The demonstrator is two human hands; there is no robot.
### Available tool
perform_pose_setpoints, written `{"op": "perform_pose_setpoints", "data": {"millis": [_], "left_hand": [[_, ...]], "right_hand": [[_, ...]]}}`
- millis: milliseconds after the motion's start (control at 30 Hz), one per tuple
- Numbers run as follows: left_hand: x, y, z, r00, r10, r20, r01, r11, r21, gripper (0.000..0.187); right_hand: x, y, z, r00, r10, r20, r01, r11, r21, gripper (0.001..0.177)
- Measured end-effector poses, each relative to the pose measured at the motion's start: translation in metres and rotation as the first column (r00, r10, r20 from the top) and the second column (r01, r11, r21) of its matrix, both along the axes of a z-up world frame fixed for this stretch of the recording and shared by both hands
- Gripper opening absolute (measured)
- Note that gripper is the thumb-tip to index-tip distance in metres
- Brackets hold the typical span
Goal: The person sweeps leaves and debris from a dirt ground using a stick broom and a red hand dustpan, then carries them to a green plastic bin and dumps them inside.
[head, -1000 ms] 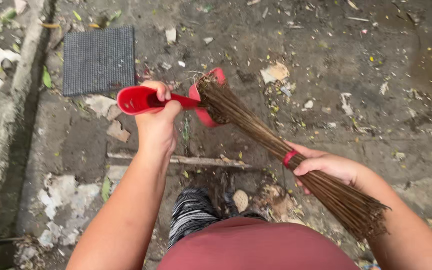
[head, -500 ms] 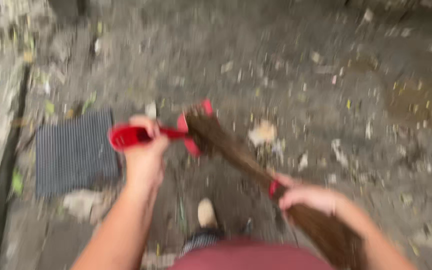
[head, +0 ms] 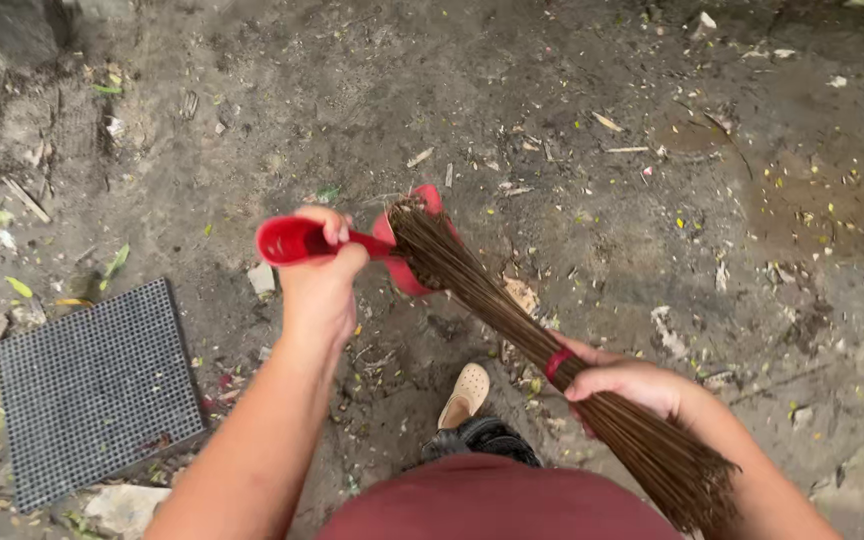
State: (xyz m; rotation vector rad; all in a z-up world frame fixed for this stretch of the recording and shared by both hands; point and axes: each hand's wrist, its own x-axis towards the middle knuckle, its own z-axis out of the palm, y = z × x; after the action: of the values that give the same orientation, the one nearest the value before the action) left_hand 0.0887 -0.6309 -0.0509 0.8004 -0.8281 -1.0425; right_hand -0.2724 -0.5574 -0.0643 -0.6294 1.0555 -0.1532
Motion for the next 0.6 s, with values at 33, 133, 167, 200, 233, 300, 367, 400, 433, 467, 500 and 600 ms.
{"op": "perform_pose_setpoints", "data": {"millis": [33,133,167,200,233,300,367,400,433,467,500,600], "left_hand": [[-0.002,-0.028,0.005,1.0,0.01,0.01,-0.01,1.0,-0.006,0.038],[-0.008,-0.091,0.018,1.0,0.016,0.019,-0.017,0.999,0.028,0.038],[-0.007,-0.114,0.022,1.0,0.028,0.012,-0.029,0.999,0.04,0.037],[-0.005,-0.14,0.025,0.999,0.037,0.011,-0.038,0.998,0.044,0.037],[-0.006,-0.159,0.025,0.998,0.054,0.016,-0.055,0.998,0.025,0.038],[-0.004,-0.194,0.024,0.996,0.084,0.019,-0.084,0.996,0.008,0.039],[0.005,-0.232,0.025,0.996,0.087,0.016,-0.086,0.995,-0.047,0.04],[0.012,-0.251,0.025,0.995,0.093,0.02,-0.092,0.995,-0.049,0.04],[0.019,-0.273,0.025,0.996,0.091,0.013,-0.09,0.993,-0.073,0.041],[0.027,-0.293,0.023,0.996,0.088,0.006,-0.087,0.991,-0.097,0.042],[0.035,-0.314,0.02,0.996,0.088,0.006,-0.087,0.991,-0.104,0.042],[0.06,-0.381,0.006,0.994,0.096,-0.05,-0.099,0.993,-0.062,0.041]], "right_hand": [[-0.003,-0.034,0.007,1.0,0.012,0.006,-0.012,1.0,-0.013,0.104],[-0.015,-0.101,0.026,0.97,0.104,-0.222,-0.102,0.995,0.019,0.103],[-0.016,-0.129,0.03,0.96,0.138,-0.243,-0.144,0.989,-0.007,0.102],[-0.015,-0.157,0.032,0.949,0.172,-0.266,-0.187,0.982,-0.033,0.1],[-0.016,-0.175,0.032,0.947,0.186,-0.264,-0.192,0.981,0.0,0.1],[-0.016,-0.222,0.032,0.998,0.058,0.005,-0.058,0.996,-0.07,0.096],[-0.011,-0.262,0.033,0.996,0.075,-0.047,-0.077,0.995,-0.06,0.095],[-0.006,-0.28,0.031,0.992,0.078,-0.097,-0.084,0.995,-0.051,0.095],[-0.001,-0.299,0.029,0.993,0.078,-0.094,-0.084,0.995,-0.056,0.095],[0.005,-0.318,0.025,0.994,0.064,-0.09,-0.069,0.996,-0.053,0.095],[0.01,-0.338,0.021,0.995,0.05,-0.088,-0.055,0.997,-0.052,0.095],[0.032,-0.404,0.002,0.994,0.078,-0.076,-0.087,0.99,-0.111,0.096]]}}
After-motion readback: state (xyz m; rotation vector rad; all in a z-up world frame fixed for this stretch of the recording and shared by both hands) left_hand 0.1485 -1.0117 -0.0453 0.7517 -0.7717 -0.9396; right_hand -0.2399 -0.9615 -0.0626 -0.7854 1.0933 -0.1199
